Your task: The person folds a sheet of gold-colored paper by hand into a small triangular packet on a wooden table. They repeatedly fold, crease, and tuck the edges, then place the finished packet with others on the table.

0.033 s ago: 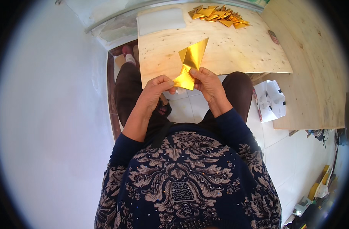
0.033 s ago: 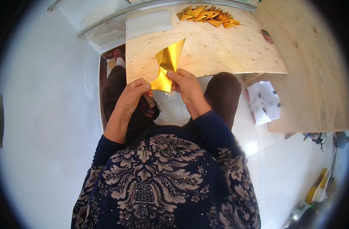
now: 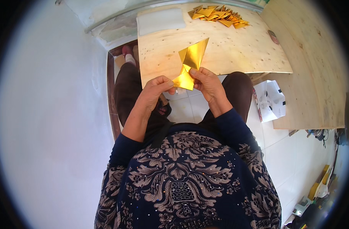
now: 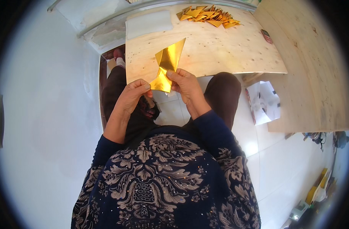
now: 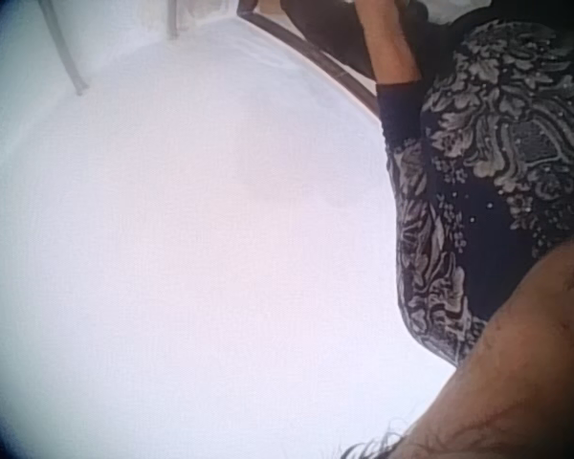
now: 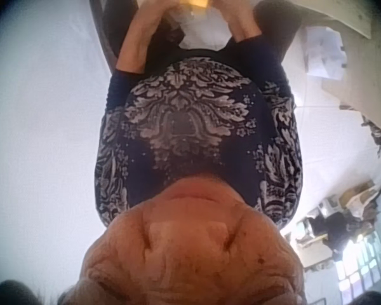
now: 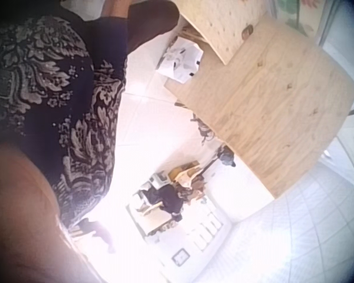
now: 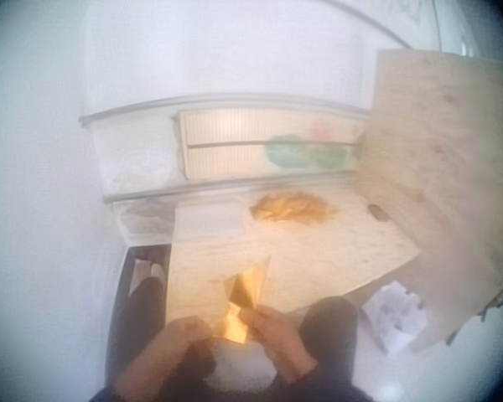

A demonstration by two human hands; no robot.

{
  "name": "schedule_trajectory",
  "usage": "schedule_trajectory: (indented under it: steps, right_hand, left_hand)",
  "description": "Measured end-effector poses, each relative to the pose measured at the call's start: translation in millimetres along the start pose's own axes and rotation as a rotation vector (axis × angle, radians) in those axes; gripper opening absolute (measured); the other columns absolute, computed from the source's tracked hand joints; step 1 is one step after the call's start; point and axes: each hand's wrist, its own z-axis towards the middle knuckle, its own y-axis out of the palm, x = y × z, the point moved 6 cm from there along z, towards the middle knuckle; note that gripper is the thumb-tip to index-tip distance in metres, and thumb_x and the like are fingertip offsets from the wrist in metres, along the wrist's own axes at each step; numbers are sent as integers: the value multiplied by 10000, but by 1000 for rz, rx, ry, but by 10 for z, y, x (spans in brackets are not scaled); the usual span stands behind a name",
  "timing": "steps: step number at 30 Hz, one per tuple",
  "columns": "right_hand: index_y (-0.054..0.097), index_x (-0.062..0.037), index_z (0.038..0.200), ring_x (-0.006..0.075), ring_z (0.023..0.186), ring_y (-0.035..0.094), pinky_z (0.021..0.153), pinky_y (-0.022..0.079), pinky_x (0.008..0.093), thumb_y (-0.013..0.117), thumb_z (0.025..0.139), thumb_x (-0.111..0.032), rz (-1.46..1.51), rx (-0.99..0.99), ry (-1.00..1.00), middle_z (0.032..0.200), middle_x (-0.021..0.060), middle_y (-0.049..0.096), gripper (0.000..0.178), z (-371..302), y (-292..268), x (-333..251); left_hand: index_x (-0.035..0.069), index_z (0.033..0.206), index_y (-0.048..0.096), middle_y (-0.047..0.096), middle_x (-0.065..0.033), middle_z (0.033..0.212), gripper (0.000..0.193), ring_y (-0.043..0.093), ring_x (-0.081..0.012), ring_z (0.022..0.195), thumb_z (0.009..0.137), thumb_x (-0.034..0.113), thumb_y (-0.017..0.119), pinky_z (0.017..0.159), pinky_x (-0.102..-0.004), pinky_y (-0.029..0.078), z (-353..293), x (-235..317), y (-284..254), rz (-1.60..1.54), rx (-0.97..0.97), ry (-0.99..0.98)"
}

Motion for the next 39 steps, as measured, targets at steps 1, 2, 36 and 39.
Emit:
schedule_trajectory:
  steps: [1, 2, 36, 39]
  right_hand:
    - [670, -86, 839, 44, 581, 491, 555, 416, 185, 710, 886, -162, -3, -18, 0, 725, -33, 601, 98, -4, 17, -8]
    - [677, -67, 861, 60, 610, 520, 576, 434, 193, 710, 877, -137, -64, -45, -47, 751, -15, 617, 79, -13, 32, -55]
    - [559, -84, 1289, 264, 1354, 419, 1124, 288, 486, 582, 915, -291, -1686, -476, -910, 1406, 108, 509, 428, 1140, 433, 649]
    - [566, -88, 1280, 263, 1352, 422, 1124, 287, 484, 579, 925, -294, -1654, -450, -932, 1397, 104, 517, 411, 1104, 446, 639]
  left_hand:
    - [-1, 1046, 650, 681, -73, 892, 257, 642, -135, 828, 872, 181, 705, 809, -259, 500, -16, 47, 13, 73, -11, 42]
    - [-5, 1097, 633, 676, -94, 952, 321, 642, -155, 869, 850, 181, 720, 829, -282, 505, -27, 81, 5, 177, 26, 48]
    - [32, 1208, 619, 540, -104, 1363, 540, 382, -282, 1368, 791, 367, 692, 1169, -546, 173, 342, -362, -424, 1579, 270, 587]
    - [43, 1292, 567, 474, -101, 1435, 612, 314, -289, 1418, 805, 390, 693, 1180, -544, 133, 239, -351, -458, 1577, 243, 493]
